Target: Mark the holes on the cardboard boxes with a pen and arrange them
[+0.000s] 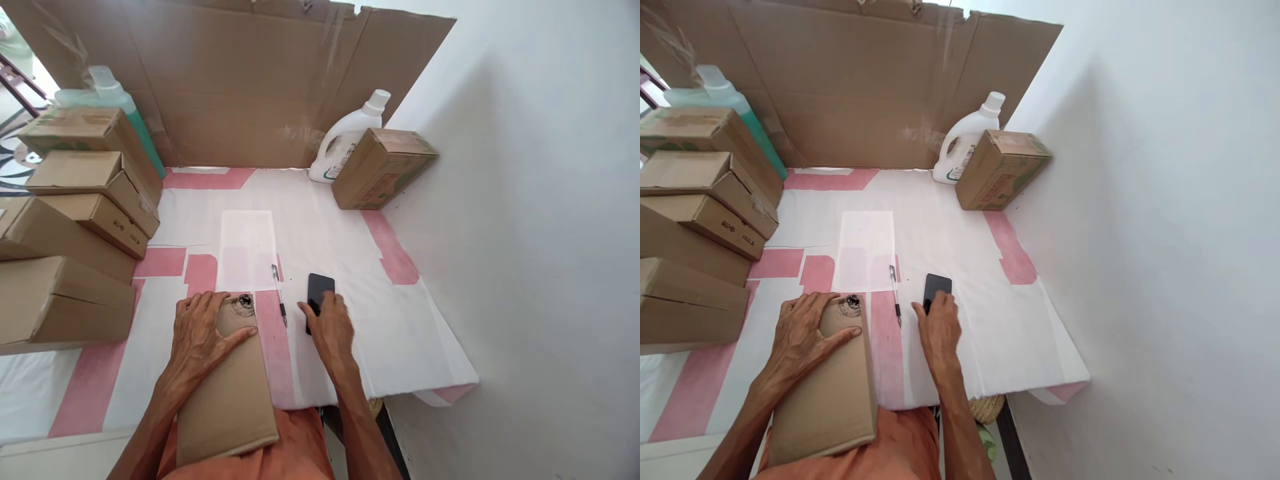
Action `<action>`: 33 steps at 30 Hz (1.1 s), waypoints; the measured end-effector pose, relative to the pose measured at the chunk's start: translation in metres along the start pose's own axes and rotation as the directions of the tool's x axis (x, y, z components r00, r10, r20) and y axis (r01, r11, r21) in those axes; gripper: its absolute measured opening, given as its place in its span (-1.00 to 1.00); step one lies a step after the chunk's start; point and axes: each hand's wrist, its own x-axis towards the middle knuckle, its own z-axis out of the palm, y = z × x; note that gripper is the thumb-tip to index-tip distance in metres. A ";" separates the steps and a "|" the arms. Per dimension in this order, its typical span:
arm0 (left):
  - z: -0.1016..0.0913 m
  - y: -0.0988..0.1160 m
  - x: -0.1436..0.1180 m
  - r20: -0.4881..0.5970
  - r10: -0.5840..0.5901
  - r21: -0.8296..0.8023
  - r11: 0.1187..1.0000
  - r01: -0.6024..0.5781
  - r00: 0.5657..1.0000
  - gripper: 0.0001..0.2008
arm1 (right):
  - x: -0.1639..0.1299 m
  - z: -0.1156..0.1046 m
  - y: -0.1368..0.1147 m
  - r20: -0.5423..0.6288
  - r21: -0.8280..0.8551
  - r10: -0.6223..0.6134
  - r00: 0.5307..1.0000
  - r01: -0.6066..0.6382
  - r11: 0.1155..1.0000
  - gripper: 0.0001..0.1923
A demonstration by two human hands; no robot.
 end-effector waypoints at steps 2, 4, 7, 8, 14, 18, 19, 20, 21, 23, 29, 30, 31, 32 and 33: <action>0.000 0.000 0.000 0.002 0.000 -0.005 1.000 0.000 1.000 -0.48 | 0.001 -0.003 0.018 -0.045 0.023 0.091 0.995 -0.090 0.996 -0.61; 0.001 -0.001 -0.001 0.005 0.007 -0.005 1.000 -0.007 1.000 -0.48 | 0.006 -0.002 0.033 -0.037 0.088 0.160 0.986 -0.156 0.984 -0.54; 0.002 -0.002 -0.001 0.009 0.020 0.015 1.000 -0.020 1.000 -0.48 | 0.017 0.003 0.046 0.018 0.252 0.231 0.973 -0.228 0.941 -0.46; 0.002 -0.003 -0.001 0.011 0.022 0.022 1.000 -0.022 1.000 -0.48 | 0.019 0.005 0.047 0.047 0.322 0.237 0.970 -0.239 0.916 -0.46; 0.000 0.000 -0.001 0.038 -0.001 -0.005 1.000 0.001 0.999 -0.48 | -0.001 -0.003 0.025 0.221 0.741 0.027 0.975 -0.186 0.646 -0.43; 0.001 0.003 -0.002 0.017 -0.008 -0.017 1.000 0.008 1.000 -0.46 | -0.039 -0.032 -0.007 0.228 0.955 -0.179 0.957 -0.184 0.234 -0.44; 0.001 0.003 -0.003 0.010 -0.005 -0.018 1.000 0.006 1.000 -0.46 | -0.049 -0.041 -0.015 0.217 0.975 -0.241 0.946 -0.195 0.111 -0.46; 0.002 0.003 -0.003 0.005 -0.004 -0.021 1.000 0.004 1.000 -0.46 | -0.057 -0.049 -0.021 0.214 0.975 -0.310 0.926 -0.220 0.015 -0.47; 0.002 0.003 -0.004 0.001 -0.003 -0.026 1.000 0.003 1.000 -0.47 | -0.064 -0.055 -0.027 0.232 0.962 -0.392 0.890 -0.269 -0.041 -0.49; 0.002 0.004 -0.005 -0.002 -0.007 -0.035 0.999 0.007 1.000 -0.50 | -0.077 -0.062 -0.036 0.334 0.890 -0.580 0.743 -0.451 -0.067 -0.55; -0.002 0.005 -0.004 0.053 -0.006 -0.015 1.000 0.007 0.999 -0.75 | -0.102 -0.037 -0.064 0.551 0.576 -0.710 0.438 -0.815 -0.056 -0.29; -0.002 0.005 -0.004 0.058 0.002 -0.017 1.000 -0.001 0.998 -0.77 | -0.105 -0.033 -0.068 0.557 0.560 -0.707 0.435 -0.826 -0.067 -0.20; -0.001 0.004 -0.004 0.060 0.011 -0.019 1.000 -0.010 0.998 -0.79 | -0.106 -0.031 -0.072 0.560 0.554 -0.705 0.436 -0.829 -0.072 -0.15; 0.000 0.003 -0.004 0.057 0.018 -0.018 1.000 -0.017 0.998 -0.80 | -0.107 -0.029 -0.075 0.561 0.556 -0.702 0.439 -0.828 -0.073 -0.14; 0.001 0.002 -0.004 0.051 0.020 -0.013 1.000 -0.020 0.999 -0.82 | -0.107 -0.029 -0.077 0.562 0.560 -0.700 0.441 -0.826 -0.070 -0.16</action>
